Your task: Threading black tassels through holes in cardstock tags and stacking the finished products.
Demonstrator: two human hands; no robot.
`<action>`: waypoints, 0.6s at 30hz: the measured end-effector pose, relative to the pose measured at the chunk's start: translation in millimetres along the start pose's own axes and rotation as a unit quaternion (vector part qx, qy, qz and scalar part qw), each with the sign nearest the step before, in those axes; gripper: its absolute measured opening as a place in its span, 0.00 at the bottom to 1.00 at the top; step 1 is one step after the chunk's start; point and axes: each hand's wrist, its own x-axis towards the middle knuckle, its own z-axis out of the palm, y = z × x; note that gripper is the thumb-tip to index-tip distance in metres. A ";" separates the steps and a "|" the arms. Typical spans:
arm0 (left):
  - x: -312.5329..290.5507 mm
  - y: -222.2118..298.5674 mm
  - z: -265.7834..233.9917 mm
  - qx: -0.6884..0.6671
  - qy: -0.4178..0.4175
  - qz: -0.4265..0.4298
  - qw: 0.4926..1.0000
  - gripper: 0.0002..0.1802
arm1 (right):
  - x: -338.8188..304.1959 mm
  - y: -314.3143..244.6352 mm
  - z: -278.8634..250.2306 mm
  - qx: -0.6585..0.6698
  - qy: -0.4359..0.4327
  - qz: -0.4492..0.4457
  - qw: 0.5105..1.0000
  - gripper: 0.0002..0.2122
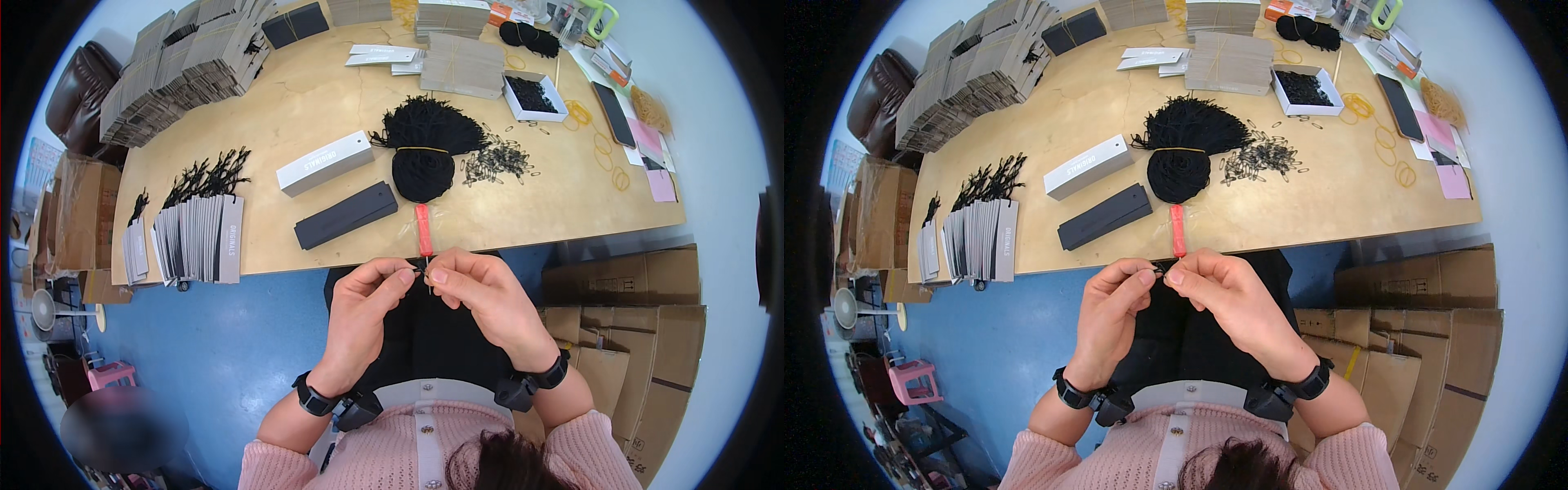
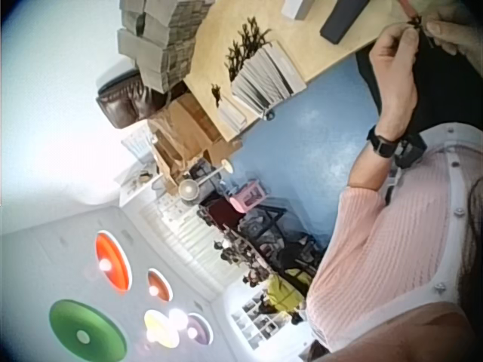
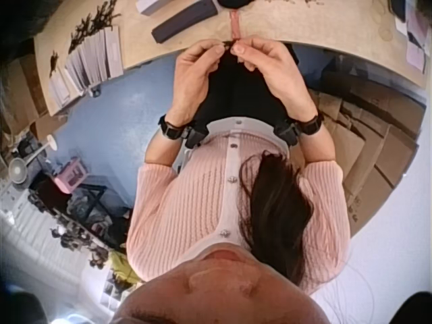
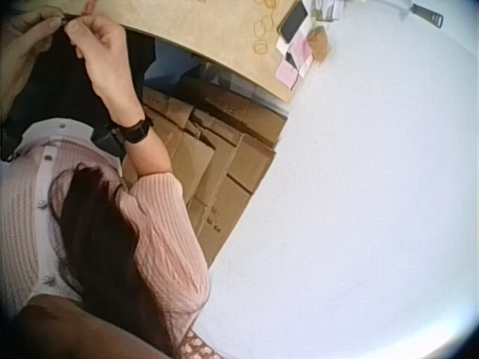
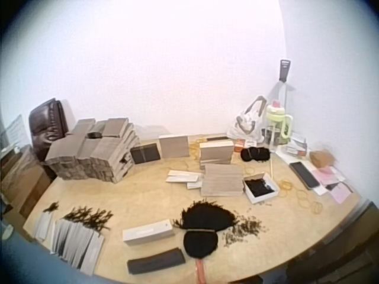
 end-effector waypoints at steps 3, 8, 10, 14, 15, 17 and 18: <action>-0.1 0.1 -0.7 -0.006 0.001 -0.001 1.000 0.07 | -0.3 -0.7 3.1 0.034 0.010 0.029 0.999 0.10; -0.2 -0.6 0.4 -0.004 0.001 -0.006 1.000 0.08 | -1.1 3.7 4.2 0.007 0.019 0.020 1.000 0.10; -0.7 -0.7 -0.4 -0.010 -0.006 -0.006 1.000 0.07 | -1.7 4.9 5.0 -0.031 0.027 0.012 0.999 0.09; -1.7 0.4 -2.9 -0.009 0.003 -0.008 1.000 0.07 | -4.9 -5.2 11.4 -0.321 0.108 -0.212 0.917 0.06; -1.8 0.6 -2.3 -0.007 0.000 -0.010 1.000 0.07 | -6.7 -10.2 12.4 -0.407 0.142 -0.284 0.856 0.07; -1.8 0.4 -1.3 -0.006 -0.004 -0.012 1.000 0.07 | -6.4 -12.9 10.7 -0.440 0.127 -0.315 0.832 0.08; -1.9 0.7 -1.5 -0.005 -0.008 -0.011 1.000 0.07 | -5.2 -13.8 9.8 -0.469 0.108 -0.346 0.806 0.09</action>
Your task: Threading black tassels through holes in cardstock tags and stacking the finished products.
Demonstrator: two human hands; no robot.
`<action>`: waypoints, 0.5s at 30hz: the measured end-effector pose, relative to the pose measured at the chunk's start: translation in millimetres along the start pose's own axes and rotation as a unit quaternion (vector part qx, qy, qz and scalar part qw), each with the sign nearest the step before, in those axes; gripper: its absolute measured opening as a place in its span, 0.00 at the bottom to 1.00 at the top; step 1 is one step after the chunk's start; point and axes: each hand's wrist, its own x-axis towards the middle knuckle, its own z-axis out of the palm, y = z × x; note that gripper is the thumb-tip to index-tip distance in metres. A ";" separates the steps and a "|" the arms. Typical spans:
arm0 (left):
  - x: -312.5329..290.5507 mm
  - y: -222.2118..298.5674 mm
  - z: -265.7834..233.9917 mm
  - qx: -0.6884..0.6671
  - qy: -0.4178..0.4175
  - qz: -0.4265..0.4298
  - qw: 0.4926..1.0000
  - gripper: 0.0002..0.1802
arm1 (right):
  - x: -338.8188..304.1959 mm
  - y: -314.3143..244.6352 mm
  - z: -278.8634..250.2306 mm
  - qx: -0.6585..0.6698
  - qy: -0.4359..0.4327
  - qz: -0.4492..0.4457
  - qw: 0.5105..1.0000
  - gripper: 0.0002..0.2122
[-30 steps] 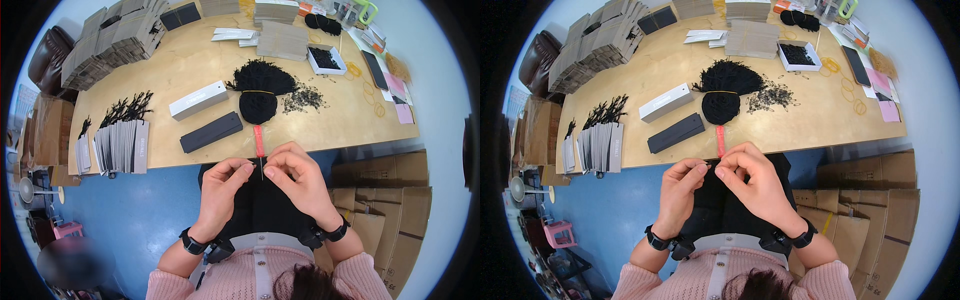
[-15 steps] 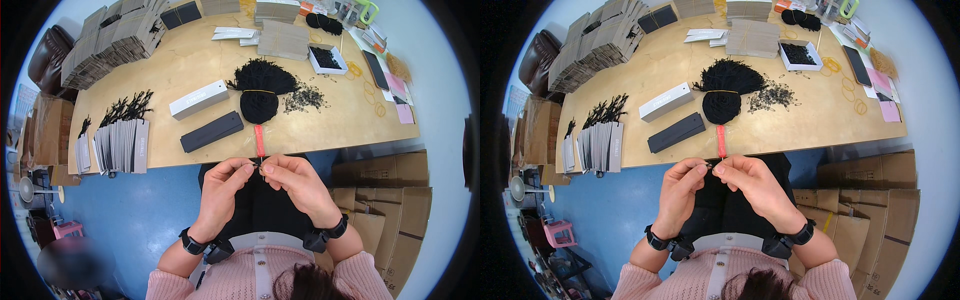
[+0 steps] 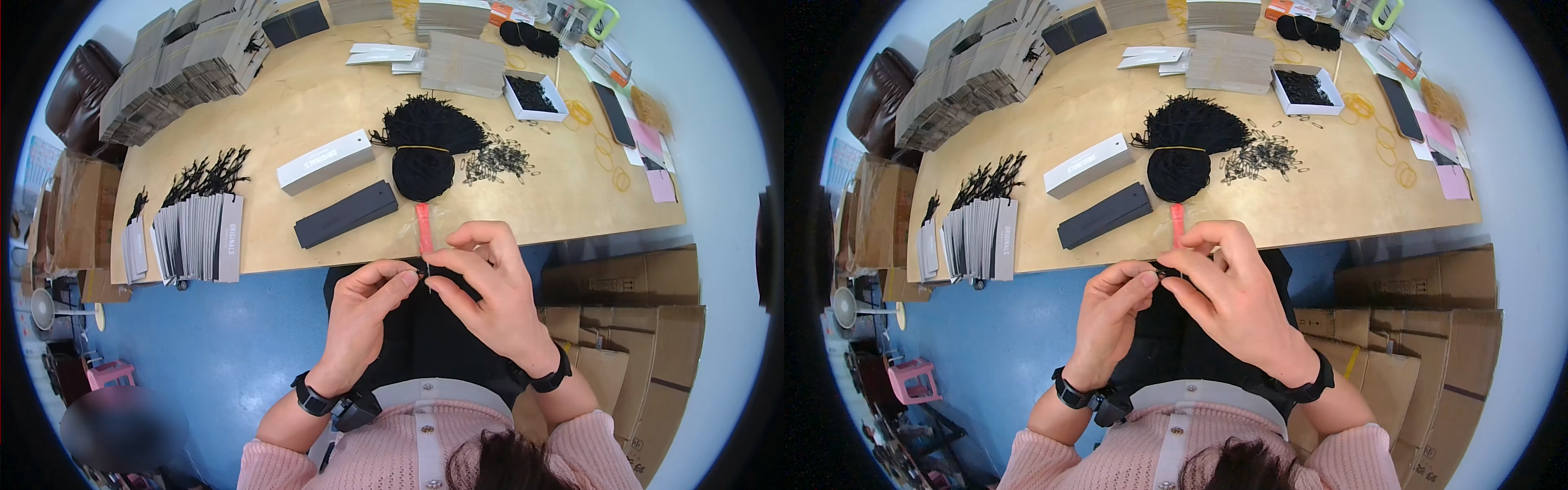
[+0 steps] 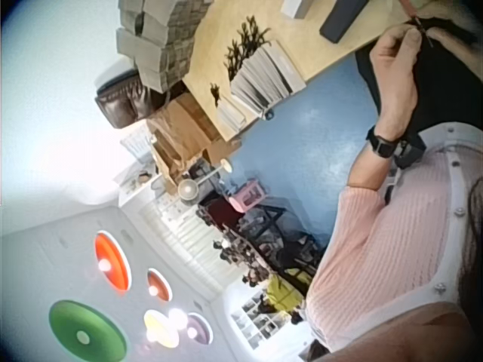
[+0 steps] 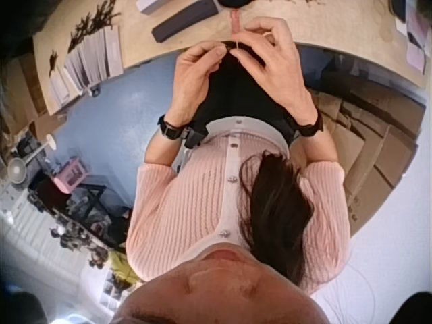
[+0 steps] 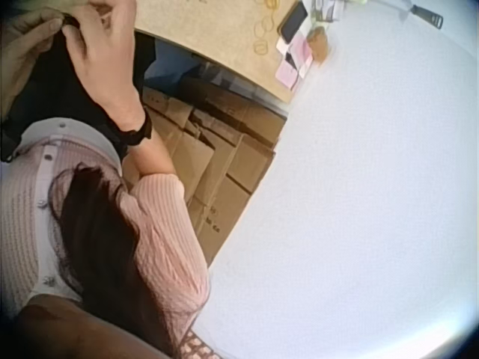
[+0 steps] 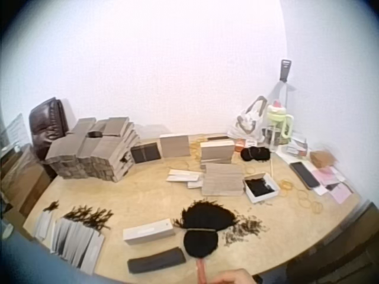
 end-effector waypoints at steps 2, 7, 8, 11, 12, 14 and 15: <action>-0.5 -0.1 -0.2 0.002 -0.004 0.002 1.000 0.07 | 4.3 3.9 -1.5 -0.020 -0.014 -0.034 0.999 0.09; -2.5 4.1 1.7 0.007 -0.013 -0.030 0.999 0.09 | 8.0 6.3 -5.3 -0.045 -0.005 -0.086 0.995 0.10; -3.4 3.8 -0.4 0.007 -0.013 -0.030 0.999 0.09 | 9.5 6.7 -6.0 -0.058 0.008 -0.091 0.994 0.10; -5.7 2.2 -7.9 -0.054 -0.046 -0.078 0.994 0.10 | 11.1 12.0 -3.2 -0.088 0.018 -0.099 0.991 0.10; -6.2 2.1 -8.8 -0.131 -0.067 -0.100 0.984 0.09 | 11.2 13.3 -1.4 -0.101 0.012 -0.103 0.989 0.09; -6.3 2.7 -7.7 -0.207 -0.086 -0.122 0.967 0.08 | 6.2 9.5 1.5 -0.097 -0.012 -0.099 0.990 0.09; -5.8 2.9 -4.1 -0.171 -0.066 -0.084 0.979 0.07 | 3.0 7.3 2.7 -0.093 -0.037 -0.094 0.991 0.09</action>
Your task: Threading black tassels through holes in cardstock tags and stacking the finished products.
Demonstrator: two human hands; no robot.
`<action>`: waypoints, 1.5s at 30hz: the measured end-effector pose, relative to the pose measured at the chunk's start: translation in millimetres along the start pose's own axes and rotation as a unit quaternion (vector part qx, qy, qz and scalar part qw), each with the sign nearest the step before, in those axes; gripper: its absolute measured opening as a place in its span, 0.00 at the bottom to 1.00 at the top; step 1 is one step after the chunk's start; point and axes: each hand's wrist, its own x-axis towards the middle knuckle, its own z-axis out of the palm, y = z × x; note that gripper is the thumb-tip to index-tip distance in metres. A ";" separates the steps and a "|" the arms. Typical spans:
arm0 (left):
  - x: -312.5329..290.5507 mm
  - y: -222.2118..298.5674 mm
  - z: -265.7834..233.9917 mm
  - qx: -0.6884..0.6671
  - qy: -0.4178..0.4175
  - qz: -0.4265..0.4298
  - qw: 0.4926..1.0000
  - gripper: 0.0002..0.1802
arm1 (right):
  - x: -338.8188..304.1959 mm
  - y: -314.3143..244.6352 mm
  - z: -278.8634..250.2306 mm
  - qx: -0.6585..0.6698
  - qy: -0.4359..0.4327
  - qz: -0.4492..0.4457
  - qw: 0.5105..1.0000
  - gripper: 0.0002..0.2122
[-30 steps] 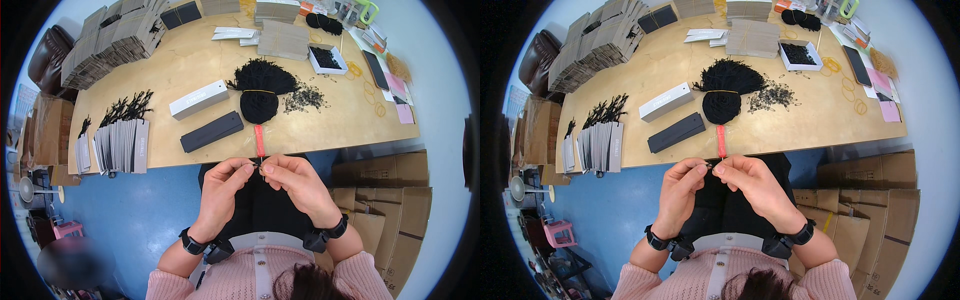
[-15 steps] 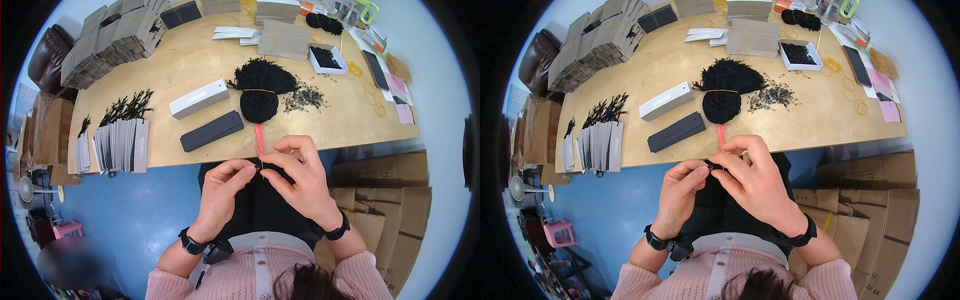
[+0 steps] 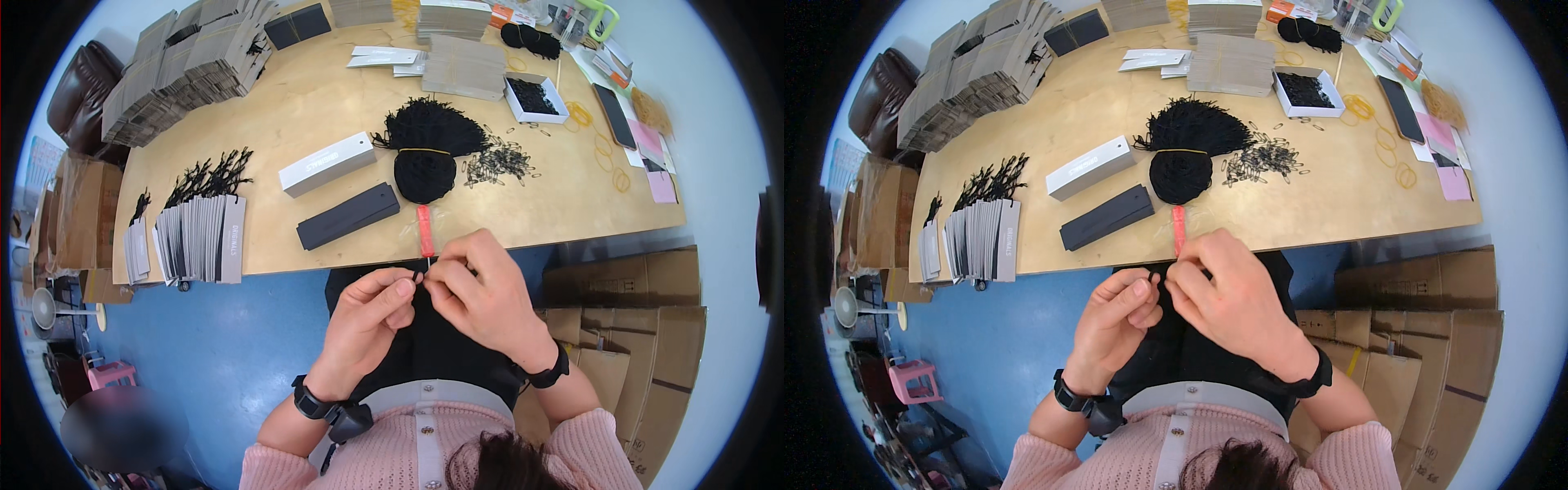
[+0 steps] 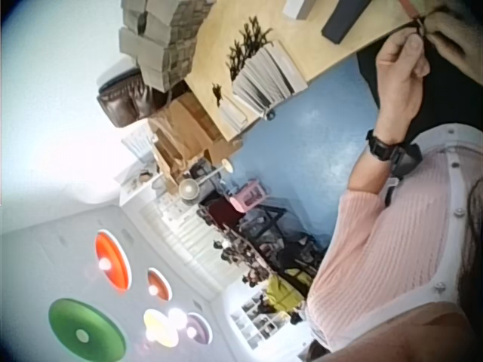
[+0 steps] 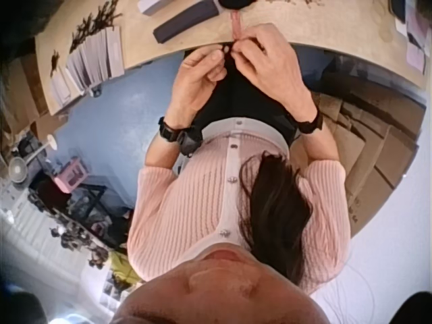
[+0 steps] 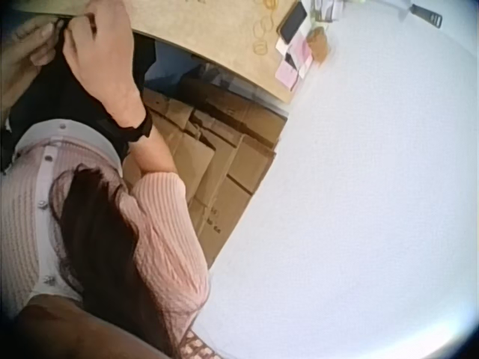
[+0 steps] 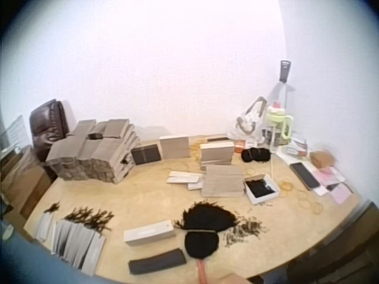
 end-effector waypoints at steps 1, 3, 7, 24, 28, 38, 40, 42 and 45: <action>1.3 -0.7 2.5 0.038 0.017 0.039 0.998 0.06 | -1.6 -2.3 0.7 0.000 -0.001 -0.001 1.000 0.09; 7.5 -0.9 4.1 0.240 0.033 0.145 0.959 0.07 | -4.5 -5.1 1.4 0.047 0.011 0.026 0.999 0.08; 5.4 4.7 3.1 0.623 0.009 0.360 0.694 0.10 | -10.1 -4.6 -1.5 0.152 -0.019 0.149 0.977 0.06; 1.1 13.7 2.1 0.269 -0.048 0.023 0.962 0.09 | 2.9 1.3 -18.9 0.027 -0.013 -0.069 0.997 0.10; -0.6 14.8 0.3 0.231 -0.050 -0.005 0.972 0.10 | 0.9 -1.9 -18.6 0.009 -0.026 -0.076 0.997 0.11; 2.1 -0.9 14.0 0.626 0.040 0.338 0.701 0.02 | -2.2 5.4 -3.7 -0.075 -0.092 -0.052 0.992 0.10; 3.3 -0.4 7.3 0.554 0.048 0.257 0.790 0.02 | -1.9 2.1 -2.0 -0.017 -0.004 -0.017 1.000 0.10; 3.6 0.8 4.1 0.514 0.051 0.215 0.829 0.03 | -6.3 0.0 -2.2 -0.003 0.014 -0.015 1.000 0.11; 3.5 1.5 3.9 0.405 0.047 0.147 0.901 0.03 | -7.4 -2.2 -0.8 0.006 0.036 -0.031 0.999 0.11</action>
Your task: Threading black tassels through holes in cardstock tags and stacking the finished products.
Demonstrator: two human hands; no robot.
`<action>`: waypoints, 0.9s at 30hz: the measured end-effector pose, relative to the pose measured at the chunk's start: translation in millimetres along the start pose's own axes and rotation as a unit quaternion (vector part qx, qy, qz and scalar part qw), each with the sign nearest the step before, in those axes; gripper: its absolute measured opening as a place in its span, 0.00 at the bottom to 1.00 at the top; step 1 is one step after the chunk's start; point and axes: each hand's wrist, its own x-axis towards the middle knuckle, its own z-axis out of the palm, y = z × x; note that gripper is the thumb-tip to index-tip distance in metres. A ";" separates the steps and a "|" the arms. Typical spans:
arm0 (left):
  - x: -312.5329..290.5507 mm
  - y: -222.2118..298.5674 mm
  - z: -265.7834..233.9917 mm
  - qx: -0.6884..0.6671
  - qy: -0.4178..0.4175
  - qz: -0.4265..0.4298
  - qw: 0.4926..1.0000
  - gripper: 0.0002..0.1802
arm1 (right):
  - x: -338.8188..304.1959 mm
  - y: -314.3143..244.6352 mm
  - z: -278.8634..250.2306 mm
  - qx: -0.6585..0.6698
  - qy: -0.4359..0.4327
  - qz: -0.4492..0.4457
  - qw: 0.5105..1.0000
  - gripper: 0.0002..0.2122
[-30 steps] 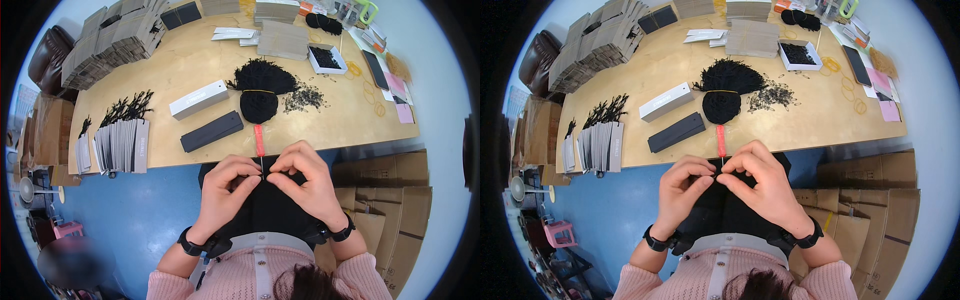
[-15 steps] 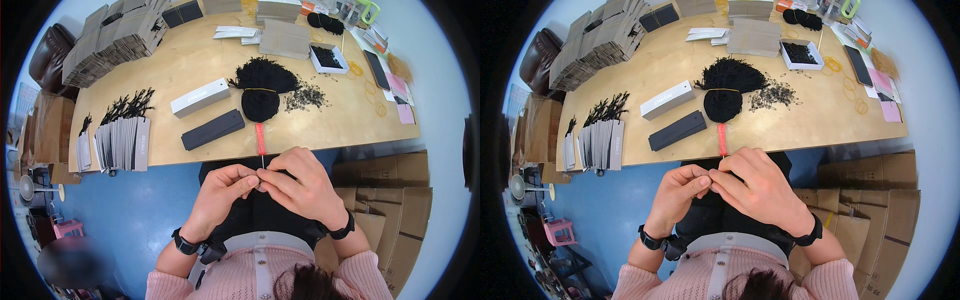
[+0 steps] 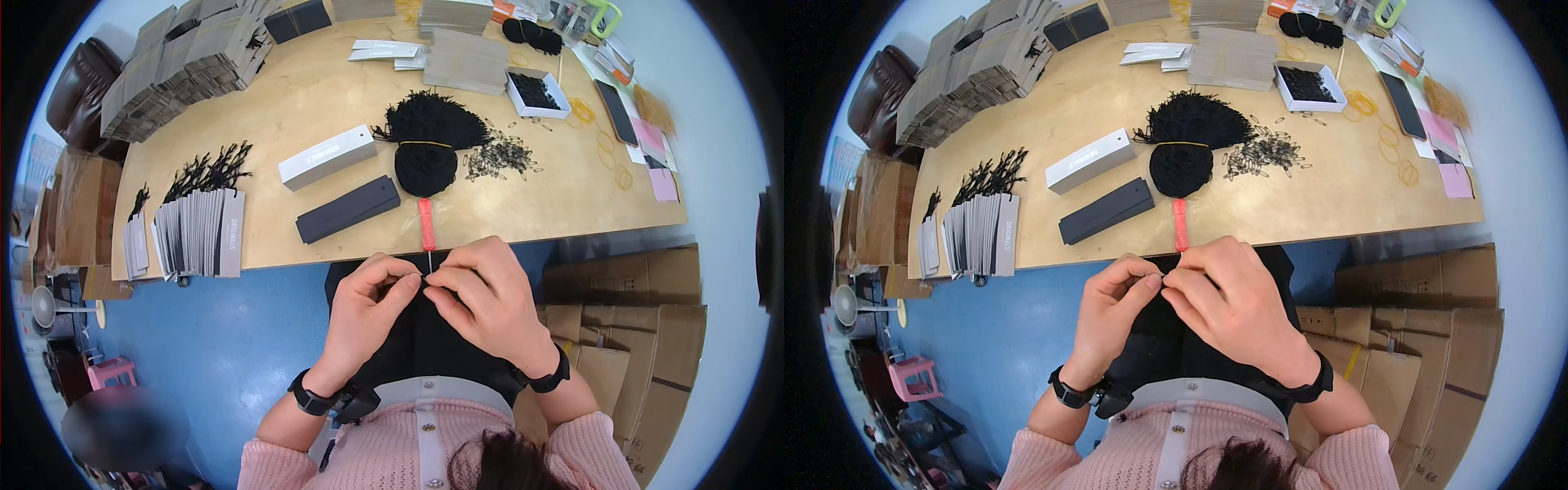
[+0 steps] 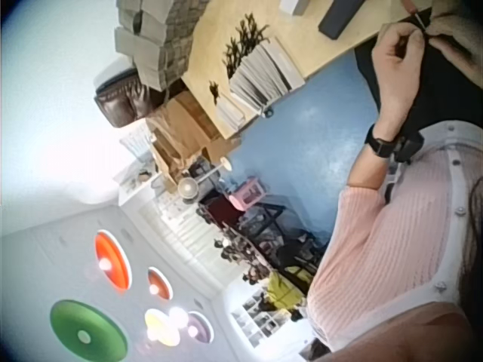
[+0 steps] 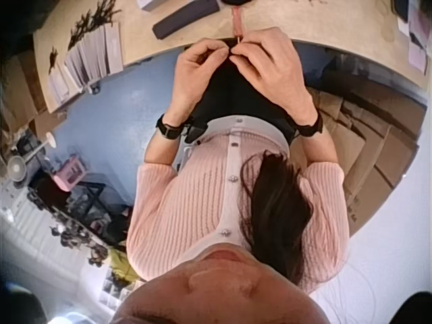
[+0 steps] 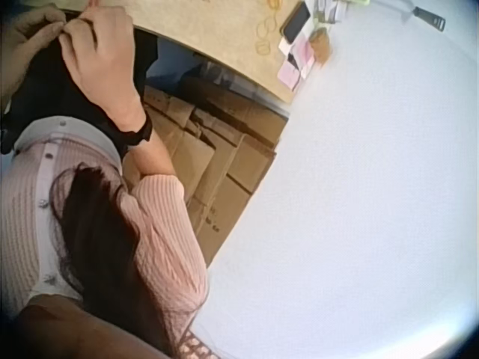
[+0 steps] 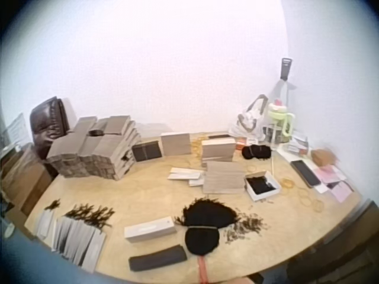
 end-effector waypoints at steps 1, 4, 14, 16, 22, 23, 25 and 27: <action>-0.1 0.7 0.7 -0.035 -0.001 -0.010 0.999 0.04 | -0.1 -0.3 1.1 -0.003 0.003 -0.020 1.000 0.11; -0.6 2.2 0.6 -0.088 -0.004 -0.050 0.995 0.05 | -3.7 1.1 5.8 -0.021 0.011 -0.009 1.000 0.12; -3.7 -1.5 -3.3 -0.150 -0.026 -0.107 0.983 0.10 | -5.5 -0.3 10.9 0.047 0.012 0.082 0.995 0.09; -3.2 -0.9 -8.5 -0.179 -0.044 -0.127 0.975 0.10 | -4.6 1.1 5.5 0.265 -0.048 0.235 0.934 0.07; -1.2 4.2 -11.2 -0.181 -0.096 -0.138 0.969 0.11 | -8.7 14.7 0.2 0.365 -0.071 0.289 0.882 0.06; -0.9 4.4 -11.7 -0.169 -0.101 -0.131 0.972 0.11 | -8.9 15.7 -0.9 0.366 -0.071 0.289 0.882 0.06; -1.0 3.7 -15.1 -0.163 -0.105 -0.118 0.974 0.11 | -8.6 16.3 -3.0 0.354 -0.064 0.282 0.889 0.06; -0.5 4.9 -15.8 -0.157 -0.110 -0.105 0.976 0.11 | -10.1 16.2 -3.3 0.342 -0.055 0.283 0.894 0.05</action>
